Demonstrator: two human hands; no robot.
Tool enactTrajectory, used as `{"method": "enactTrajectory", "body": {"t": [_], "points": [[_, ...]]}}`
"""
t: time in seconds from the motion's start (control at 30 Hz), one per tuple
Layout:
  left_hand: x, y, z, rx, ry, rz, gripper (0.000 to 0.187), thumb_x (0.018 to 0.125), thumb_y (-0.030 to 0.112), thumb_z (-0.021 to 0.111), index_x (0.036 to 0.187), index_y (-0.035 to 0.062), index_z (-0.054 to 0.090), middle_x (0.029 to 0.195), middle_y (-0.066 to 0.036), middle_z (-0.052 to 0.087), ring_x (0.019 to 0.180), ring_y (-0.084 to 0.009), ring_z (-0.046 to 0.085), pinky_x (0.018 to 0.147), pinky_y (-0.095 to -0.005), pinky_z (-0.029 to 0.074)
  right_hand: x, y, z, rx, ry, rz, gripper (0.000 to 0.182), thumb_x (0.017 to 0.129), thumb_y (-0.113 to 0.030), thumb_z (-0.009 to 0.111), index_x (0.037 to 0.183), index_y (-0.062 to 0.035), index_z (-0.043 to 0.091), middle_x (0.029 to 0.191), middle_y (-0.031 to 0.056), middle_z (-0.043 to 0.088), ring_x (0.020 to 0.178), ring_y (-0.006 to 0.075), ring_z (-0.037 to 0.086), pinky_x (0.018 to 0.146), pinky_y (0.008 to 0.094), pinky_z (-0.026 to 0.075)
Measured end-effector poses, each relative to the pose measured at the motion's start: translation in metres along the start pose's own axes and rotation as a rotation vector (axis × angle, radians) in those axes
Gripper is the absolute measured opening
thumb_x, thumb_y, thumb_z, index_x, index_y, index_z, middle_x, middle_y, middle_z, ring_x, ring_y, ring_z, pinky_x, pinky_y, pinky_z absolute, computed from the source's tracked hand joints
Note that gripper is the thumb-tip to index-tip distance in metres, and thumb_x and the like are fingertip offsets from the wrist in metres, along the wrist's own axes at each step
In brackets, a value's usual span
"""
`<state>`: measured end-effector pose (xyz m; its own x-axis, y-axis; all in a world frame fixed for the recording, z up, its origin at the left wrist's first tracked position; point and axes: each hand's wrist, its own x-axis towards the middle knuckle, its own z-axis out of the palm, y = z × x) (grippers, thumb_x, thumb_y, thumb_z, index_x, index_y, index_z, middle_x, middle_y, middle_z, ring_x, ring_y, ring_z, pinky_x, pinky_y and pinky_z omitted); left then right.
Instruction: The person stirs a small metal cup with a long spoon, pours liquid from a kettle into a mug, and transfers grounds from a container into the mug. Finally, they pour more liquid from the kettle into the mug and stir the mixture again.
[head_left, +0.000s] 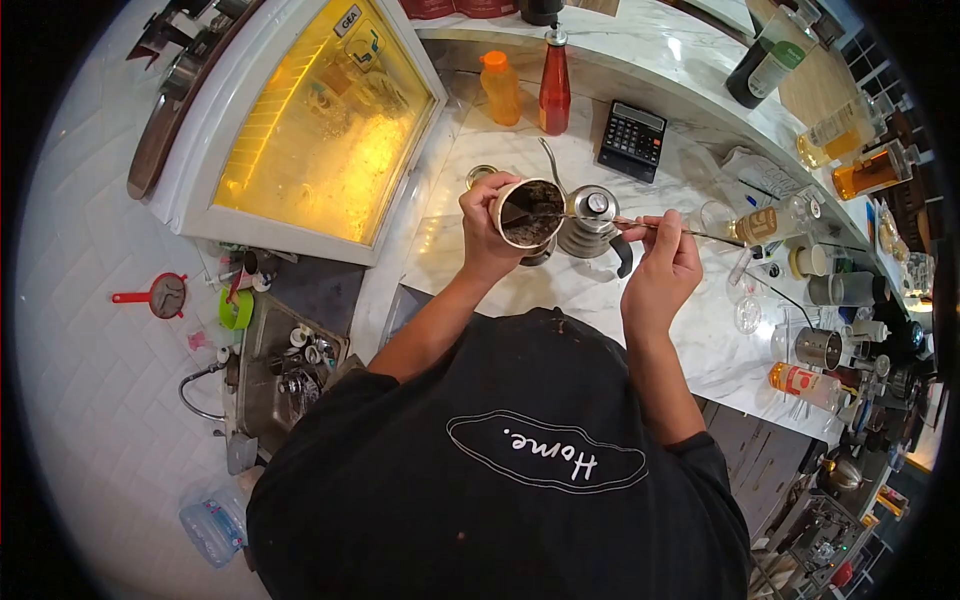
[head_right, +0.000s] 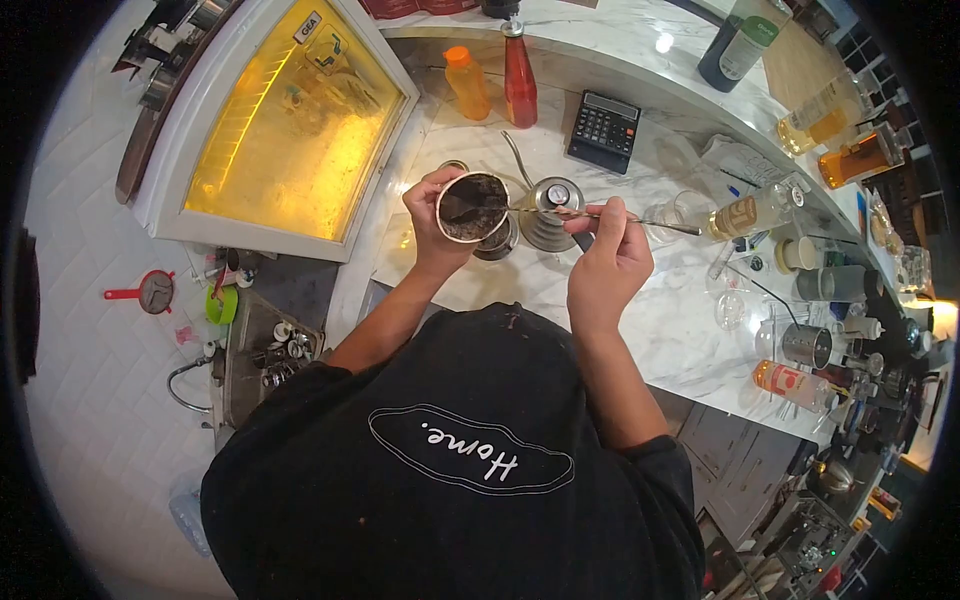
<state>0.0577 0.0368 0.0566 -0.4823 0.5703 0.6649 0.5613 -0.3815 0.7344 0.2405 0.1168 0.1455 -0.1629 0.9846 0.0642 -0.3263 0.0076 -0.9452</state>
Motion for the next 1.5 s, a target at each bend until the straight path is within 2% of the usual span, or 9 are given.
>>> {"method": "enactTrajectory", "body": {"t": [0.2,0.27,0.53,0.6,0.7,0.83,1.17,1.3,1.5], "points": [[-0.003,-0.024,-0.025,0.118,-0.106,0.06,0.082,0.07,0.008,0.095,0.124,0.0078,0.033,0.122,-0.016,0.061,0.106,-0.0278,0.068,0.091,-0.0339,0.055,0.007,0.023,-0.014,0.15,0.044,0.221,0.033,0.109,-0.026,0.055,0.099,0.0041,0.063,0.081,0.0137,0.071,0.078,0.0205,0.07,0.084,0.033,0.055],[-0.002,-0.02,-0.035,0.104,-0.137,-0.037,0.082,0.071,0.005,0.094,0.126,0.0055,0.032,0.126,-0.016,0.057,0.111,-0.0237,0.065,0.097,-0.0339,0.054,0.008,0.026,-0.022,0.18,0.048,0.256,0.032,0.109,-0.026,0.055,0.1,0.0043,0.062,0.081,0.0143,0.071,0.08,0.0222,0.071,0.087,0.035,0.056],[-0.004,-0.019,-0.059,0.203,-0.036,-0.07,0.085,0.07,0.009,0.096,0.128,0.0043,0.033,0.121,-0.016,0.06,0.106,-0.0241,0.067,0.092,-0.0346,0.054,0.016,0.018,-0.055,0.223,0.058,0.14,0.032,0.11,-0.025,0.052,0.102,0.0047,0.06,0.08,0.0142,0.071,0.088,0.0278,0.072,0.097,0.0436,0.054],[-0.011,-0.021,-0.065,0.246,-0.022,-0.114,0.086,0.069,0.009,0.096,0.129,0.0051,0.034,0.121,-0.015,0.057,0.104,-0.0241,0.066,0.091,-0.035,0.053,0.013,0.018,-0.06,0.187,0.086,0.128,0.032,0.11,-0.025,0.051,0.101,0.0046,0.06,0.08,0.0144,0.071,0.089,0.0285,0.072,0.097,0.0439,0.054],[-0.02,-0.022,-0.078,0.318,0.082,-0.185,0.089,0.069,0.005,0.095,0.134,0.0043,0.034,0.13,-0.014,0.051,0.118,-0.0224,0.06,0.103,-0.0353,0.05,0.01,0.029,-0.068,0.155,0.097,0.113,0.032,0.111,-0.024,0.049,0.101,0.0045,0.06,0.081,0.0149,0.071,0.091,0.0288,0.072,0.098,0.0433,0.054],[-0.02,0.0,-0.078,0.213,0.218,-0.25,0.087,0.067,0.004,0.096,0.133,0.0056,0.038,0.123,-0.013,0.055,0.109,-0.0208,0.064,0.096,-0.0338,0.052,0.002,0.045,-0.064,0.024,0.072,0.067,0.033,0.111,-0.023,0.047,0.101,0.0044,0.06,0.085,0.0162,0.072,0.092,0.028,0.073,0.097,0.0411,0.054],[-0.049,-0.004,-0.07,0.311,0.156,-0.316,0.079,0.069,0.001,0.093,0.132,0.0025,0.045,0.122,-0.011,0.06,0.114,-0.0199,0.063,0.097,-0.0342,0.053,-0.014,0.054,-0.055,-0.334,-0.361,-0.106,0.032,0.109,-0.014,0.047,0.101,0.0068,0.07,0.111,0.0174,0.074,0.12,0.0242,0.063,0.101,0.0386,0.048],[-0.046,-0.001,-0.071,0.363,0.16,-0.299,0.076,0.069,0.003,0.093,0.13,0.0025,0.048,0.122,-0.012,0.06,0.112,-0.0198,0.063,0.097,-0.0345,0.053,-0.011,0.045,-0.054,-0.458,-0.367,-0.179,0.032,0.109,-0.013,0.047,0.101,0.0069,0.071,0.112,0.0179,0.074,0.12,0.0257,0.063,0.1,0.0377,0.049],[-0.038,0.002,-0.073,0.465,0.12,-0.269,0.077,0.068,0.007,0.096,0.13,0.0033,0.05,0.123,-0.011,0.06,0.112,-0.0217,0.063,0.097,-0.0354,0.052,-0.009,0.031,-0.052,-0.313,-0.239,-0.199,0.029,0.109,-0.012,0.046,0.103,0.0066,0.068,0.112,0.0204,0.074,0.11,0.0237,0.069,0.097,0.0363,0.052]]}}
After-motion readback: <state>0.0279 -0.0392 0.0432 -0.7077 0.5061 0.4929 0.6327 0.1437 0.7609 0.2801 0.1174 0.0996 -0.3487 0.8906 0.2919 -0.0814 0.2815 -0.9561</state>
